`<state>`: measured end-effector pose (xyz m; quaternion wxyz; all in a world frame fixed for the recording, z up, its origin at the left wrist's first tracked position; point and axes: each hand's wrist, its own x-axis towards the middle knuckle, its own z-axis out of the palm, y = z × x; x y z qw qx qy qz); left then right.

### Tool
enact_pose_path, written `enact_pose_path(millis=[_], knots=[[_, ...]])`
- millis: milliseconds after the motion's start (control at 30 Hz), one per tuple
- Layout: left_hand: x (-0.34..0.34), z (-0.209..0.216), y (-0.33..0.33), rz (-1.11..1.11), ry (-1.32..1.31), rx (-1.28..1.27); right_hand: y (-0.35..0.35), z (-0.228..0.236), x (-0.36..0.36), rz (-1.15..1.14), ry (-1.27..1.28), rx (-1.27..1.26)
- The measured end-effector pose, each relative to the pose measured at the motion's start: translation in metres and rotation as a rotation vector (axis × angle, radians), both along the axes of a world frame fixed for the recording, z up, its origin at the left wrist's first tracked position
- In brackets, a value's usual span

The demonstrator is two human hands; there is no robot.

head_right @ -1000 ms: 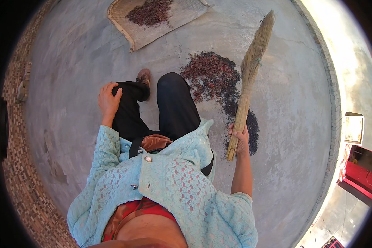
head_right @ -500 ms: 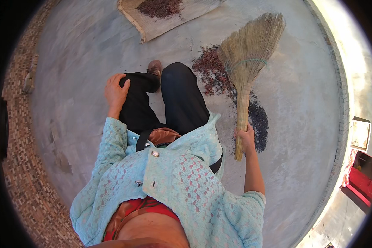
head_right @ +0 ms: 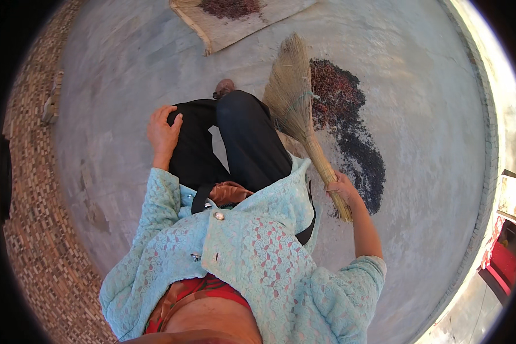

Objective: The person sweeps small reddish grains on a concrete floor into a pile using a straw broom. They then gather the grains by hand and transfer them into a shallow woven basket. The person repeats sweeping and hand-gathering motions to consolidate the grains into the basket.

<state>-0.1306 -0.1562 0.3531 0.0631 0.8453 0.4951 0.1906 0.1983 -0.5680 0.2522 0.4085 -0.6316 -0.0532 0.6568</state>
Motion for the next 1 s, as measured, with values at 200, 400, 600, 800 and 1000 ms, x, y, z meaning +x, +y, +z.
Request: enact_pose_path(millis=[200, 400, 600, 800, 1000], knots=[[-0.001, -0.002, -0.001, 0.003, -0.004, 0.027, 0.013, -0.008, 0.057, -0.026, -0.153, -0.001], [-0.003, -0.001, -0.002, 0.014, -0.003, 0.016, 0.002, 0.022, 0.063, -0.187, -0.204, 0.052], [-0.005, -0.002, -0.001, 0.026, 0.014, 0.023, -0.008, 0.040, 0.044, -0.240, -0.108, 0.079], [0.000, 0.005, -0.002, 0.037, 0.030, 0.001, 0.052, -0.008, 0.018, -0.232, -0.023, 0.133], [-0.001, 0.006, -0.003, 0.029, 0.033, -0.008, 0.047, -0.048, 0.034, -0.189, -0.151, 0.119]])
